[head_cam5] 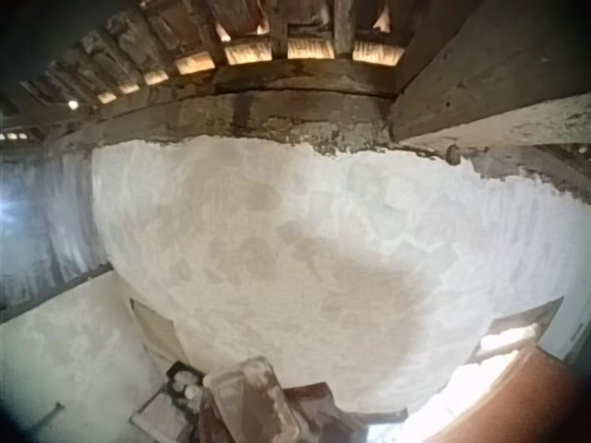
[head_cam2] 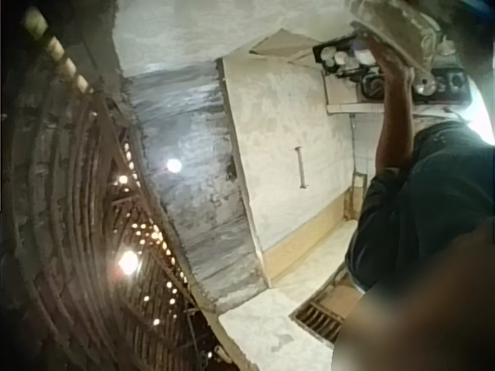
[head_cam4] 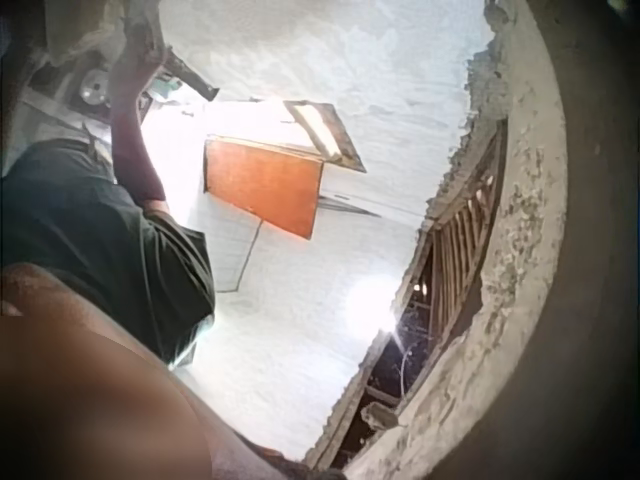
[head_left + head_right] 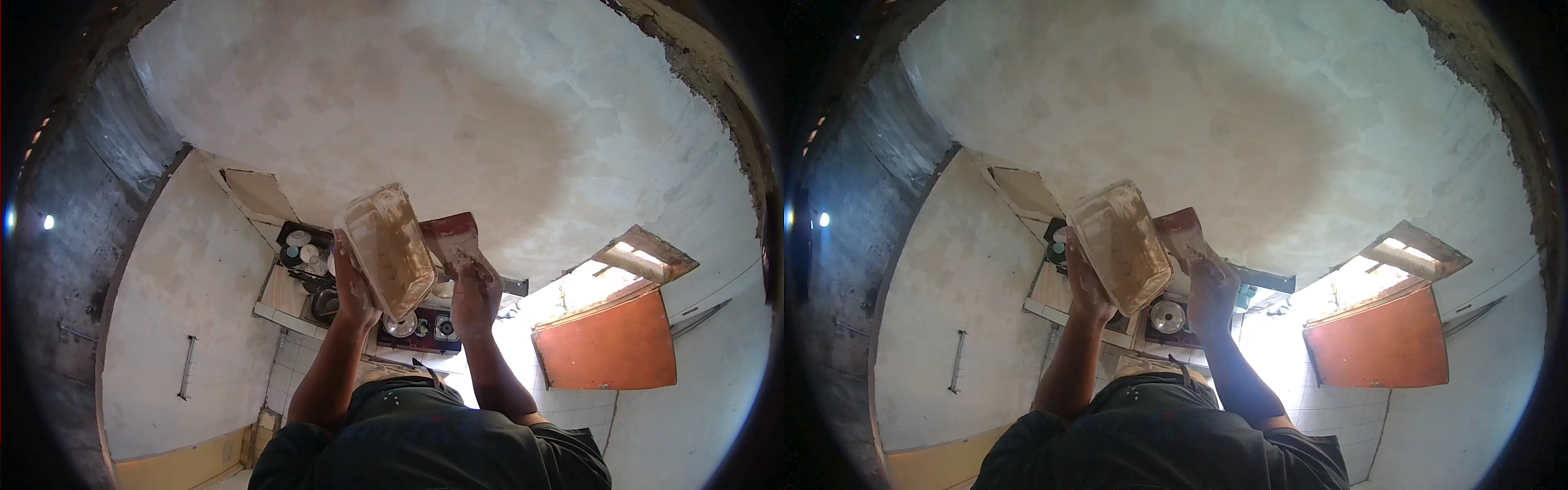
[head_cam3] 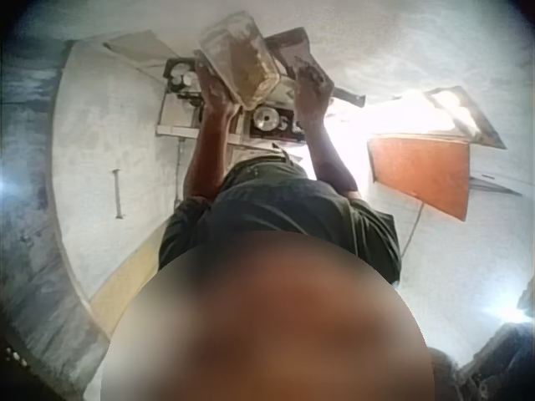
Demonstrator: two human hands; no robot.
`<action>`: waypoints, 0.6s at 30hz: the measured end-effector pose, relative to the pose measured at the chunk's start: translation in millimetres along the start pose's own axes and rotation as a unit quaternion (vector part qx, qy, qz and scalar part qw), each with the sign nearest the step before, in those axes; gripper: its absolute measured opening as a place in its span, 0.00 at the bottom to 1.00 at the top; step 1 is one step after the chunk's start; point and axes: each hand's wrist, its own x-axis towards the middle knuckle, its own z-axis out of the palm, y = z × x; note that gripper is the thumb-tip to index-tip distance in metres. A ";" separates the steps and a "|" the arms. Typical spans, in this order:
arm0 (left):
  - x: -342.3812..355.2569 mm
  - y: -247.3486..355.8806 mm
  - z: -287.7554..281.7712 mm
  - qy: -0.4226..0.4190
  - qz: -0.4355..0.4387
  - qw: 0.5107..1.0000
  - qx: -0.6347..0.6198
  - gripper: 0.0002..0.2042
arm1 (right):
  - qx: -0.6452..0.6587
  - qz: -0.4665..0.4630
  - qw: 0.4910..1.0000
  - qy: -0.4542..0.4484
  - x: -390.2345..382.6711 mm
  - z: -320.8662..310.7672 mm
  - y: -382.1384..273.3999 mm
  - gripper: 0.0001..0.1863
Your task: Applying plaster to a ceiling using a putty knife.
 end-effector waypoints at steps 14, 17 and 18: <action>-11.2 16.1 -10.5 -0.048 0.058 0.992 0.102 0.32 | 0.003 0.212 0.975 0.070 -0.6 -32.3 -45.0 0.18; -10.4 11.3 -16.9 -0.063 0.063 0.989 0.122 0.33 | -0.153 0.081 0.985 -0.003 -7.3 -32.2 -43.5 0.11; -9.1 9.7 -19.6 -0.061 0.053 0.992 0.095 0.35 | -0.029 0.184 0.982 -0.011 -8.8 -14.1 -60.5 0.11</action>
